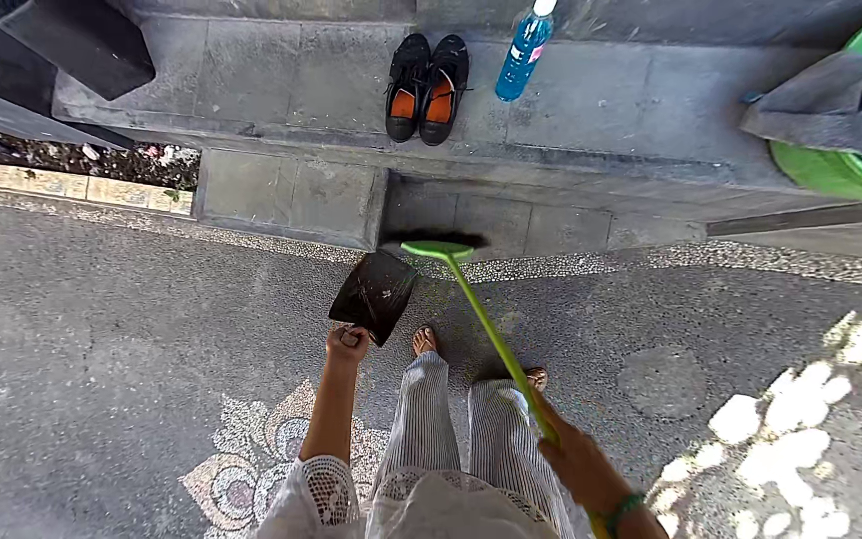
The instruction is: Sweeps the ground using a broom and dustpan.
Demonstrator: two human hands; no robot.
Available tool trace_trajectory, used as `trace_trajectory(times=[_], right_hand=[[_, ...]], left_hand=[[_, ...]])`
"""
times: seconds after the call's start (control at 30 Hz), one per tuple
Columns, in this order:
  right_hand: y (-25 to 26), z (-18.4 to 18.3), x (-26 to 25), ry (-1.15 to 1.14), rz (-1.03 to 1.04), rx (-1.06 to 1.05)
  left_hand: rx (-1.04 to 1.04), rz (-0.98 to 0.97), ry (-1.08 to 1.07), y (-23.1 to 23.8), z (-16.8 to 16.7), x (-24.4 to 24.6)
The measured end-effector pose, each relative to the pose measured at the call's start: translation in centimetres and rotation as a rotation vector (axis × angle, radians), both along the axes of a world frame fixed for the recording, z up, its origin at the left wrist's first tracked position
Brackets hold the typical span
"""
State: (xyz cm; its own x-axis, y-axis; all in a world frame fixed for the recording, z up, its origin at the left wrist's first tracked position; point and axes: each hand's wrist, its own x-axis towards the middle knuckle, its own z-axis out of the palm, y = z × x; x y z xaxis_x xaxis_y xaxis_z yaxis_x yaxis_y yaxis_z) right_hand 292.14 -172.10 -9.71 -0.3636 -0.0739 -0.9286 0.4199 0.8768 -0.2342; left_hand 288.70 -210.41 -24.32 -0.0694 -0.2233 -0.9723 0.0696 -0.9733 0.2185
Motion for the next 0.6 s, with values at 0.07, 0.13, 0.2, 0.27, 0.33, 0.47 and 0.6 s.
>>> trace_trajectory(times=[0.07,0.13,0.2,0.27,0.33,0.47,0.6], right_hand=[[-1.2,-4.0,-2.6,0.048,-0.003,0.05],[-3.0,-8.6,-3.6,0.043,0.004,0.053],[-3.9,-10.7,-2.2,-0.034,0.003,0.027],[-2.7,-9.2,-0.2,-0.122,-0.008,-0.031],[-0.6,-5.6,1.6,-0.15,-0.038,-0.076],[4.7,0.2,2.3,-0.104,-0.1,-0.024],[8.7,-4.0,-2.0,0.024,-0.211,0.06]], left_hand=[[-0.008,0.004,0.002,0.5,-0.4,0.5],[-0.015,0.01,0.013,1.0,-0.5,0.6],[0.006,0.001,0.034,1.4,-0.3,0.8],[0.037,-0.014,0.044,1.9,0.1,1.8],[0.063,-0.037,0.056,2.2,0.7,2.5],[0.079,-0.107,0.03,4.8,2.4,3.3],[0.083,-0.149,0.021,7.8,2.1,3.1]])
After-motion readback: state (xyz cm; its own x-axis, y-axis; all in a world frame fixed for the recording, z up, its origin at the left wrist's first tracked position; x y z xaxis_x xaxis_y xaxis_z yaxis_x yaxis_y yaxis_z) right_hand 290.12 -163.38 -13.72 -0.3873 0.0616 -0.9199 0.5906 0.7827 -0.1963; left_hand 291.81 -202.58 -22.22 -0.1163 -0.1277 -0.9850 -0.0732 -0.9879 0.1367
